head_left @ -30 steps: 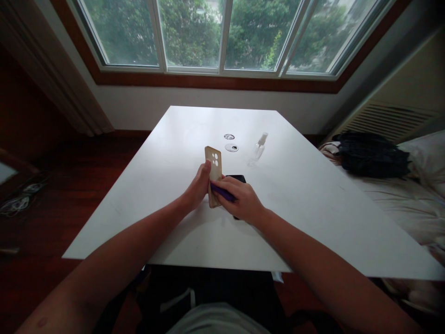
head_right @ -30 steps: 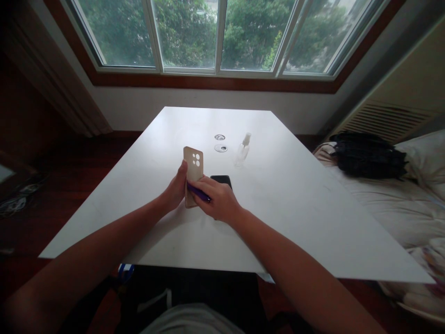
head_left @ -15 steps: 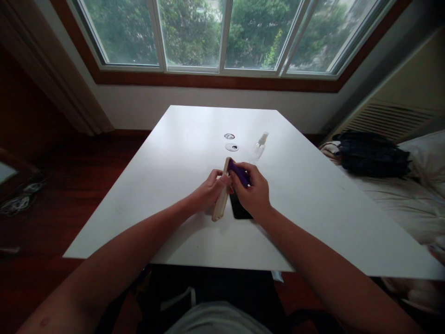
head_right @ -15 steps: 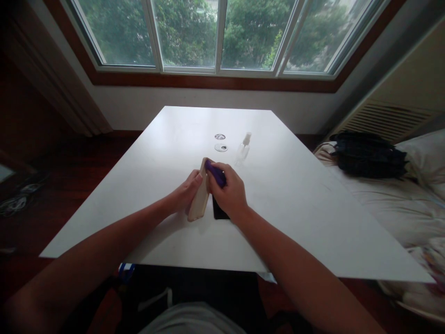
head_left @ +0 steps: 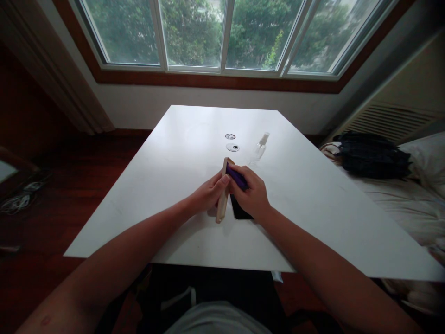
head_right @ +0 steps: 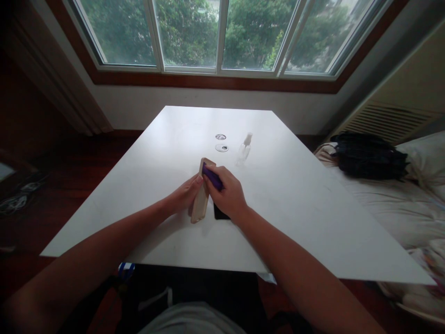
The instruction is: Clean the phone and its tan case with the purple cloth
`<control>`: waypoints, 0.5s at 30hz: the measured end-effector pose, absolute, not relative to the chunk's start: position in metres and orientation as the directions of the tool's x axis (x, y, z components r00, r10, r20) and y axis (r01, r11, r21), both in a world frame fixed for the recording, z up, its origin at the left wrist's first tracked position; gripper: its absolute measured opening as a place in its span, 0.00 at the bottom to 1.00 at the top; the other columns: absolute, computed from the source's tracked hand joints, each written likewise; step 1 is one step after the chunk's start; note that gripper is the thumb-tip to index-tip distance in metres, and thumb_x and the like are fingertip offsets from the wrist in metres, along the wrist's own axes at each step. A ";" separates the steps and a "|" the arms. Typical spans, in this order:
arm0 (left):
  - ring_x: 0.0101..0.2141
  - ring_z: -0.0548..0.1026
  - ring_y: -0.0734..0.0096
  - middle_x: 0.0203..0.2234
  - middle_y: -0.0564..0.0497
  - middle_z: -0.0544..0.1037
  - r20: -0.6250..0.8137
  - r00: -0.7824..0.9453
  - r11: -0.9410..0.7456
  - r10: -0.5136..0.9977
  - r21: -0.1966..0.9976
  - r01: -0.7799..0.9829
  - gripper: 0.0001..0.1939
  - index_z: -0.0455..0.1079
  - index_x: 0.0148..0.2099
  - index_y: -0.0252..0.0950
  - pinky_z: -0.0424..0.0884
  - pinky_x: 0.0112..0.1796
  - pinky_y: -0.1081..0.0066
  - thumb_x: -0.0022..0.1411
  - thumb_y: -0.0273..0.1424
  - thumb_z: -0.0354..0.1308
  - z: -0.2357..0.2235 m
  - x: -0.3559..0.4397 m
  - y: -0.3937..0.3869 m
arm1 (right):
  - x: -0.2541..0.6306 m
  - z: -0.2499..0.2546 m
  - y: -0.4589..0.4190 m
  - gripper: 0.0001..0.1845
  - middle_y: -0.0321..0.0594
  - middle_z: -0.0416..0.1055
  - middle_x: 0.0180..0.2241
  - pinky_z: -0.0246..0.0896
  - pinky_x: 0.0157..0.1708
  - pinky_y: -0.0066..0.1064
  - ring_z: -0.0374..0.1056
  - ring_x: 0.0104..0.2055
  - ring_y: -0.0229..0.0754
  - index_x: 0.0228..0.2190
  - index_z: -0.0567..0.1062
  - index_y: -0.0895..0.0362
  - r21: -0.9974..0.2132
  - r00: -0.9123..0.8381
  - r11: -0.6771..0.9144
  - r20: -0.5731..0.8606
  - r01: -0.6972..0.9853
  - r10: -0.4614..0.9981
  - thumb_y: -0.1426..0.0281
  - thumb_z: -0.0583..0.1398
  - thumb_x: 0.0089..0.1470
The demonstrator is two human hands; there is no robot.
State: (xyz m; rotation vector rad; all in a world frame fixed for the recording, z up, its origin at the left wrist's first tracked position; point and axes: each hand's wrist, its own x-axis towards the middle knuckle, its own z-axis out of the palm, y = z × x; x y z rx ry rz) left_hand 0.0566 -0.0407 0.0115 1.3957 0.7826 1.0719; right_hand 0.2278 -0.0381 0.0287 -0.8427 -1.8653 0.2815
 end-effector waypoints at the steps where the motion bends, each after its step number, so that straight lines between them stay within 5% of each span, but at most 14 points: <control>1: 0.30 0.74 0.64 0.25 0.51 0.74 0.166 0.351 -0.132 0.922 0.984 -0.117 0.32 0.74 0.54 0.38 0.72 0.33 0.67 0.64 0.59 0.55 0.011 0.057 -0.040 | 0.228 0.029 -0.038 0.17 0.42 0.78 0.47 0.71 0.50 0.42 0.75 0.48 0.48 0.54 0.74 0.47 -0.540 -0.232 0.731 0.714 0.417 0.660 0.66 0.61 0.64; 15: 0.28 0.73 0.65 0.24 0.52 0.73 0.186 0.338 -0.169 0.923 0.983 -0.078 0.30 0.73 0.53 0.37 0.71 0.31 0.68 0.67 0.58 0.52 0.010 0.056 -0.040 | 0.228 0.029 -0.038 0.17 0.42 0.78 0.48 0.71 0.51 0.43 0.75 0.48 0.48 0.54 0.73 0.47 -0.537 -0.241 0.730 0.710 0.422 0.662 0.66 0.61 0.64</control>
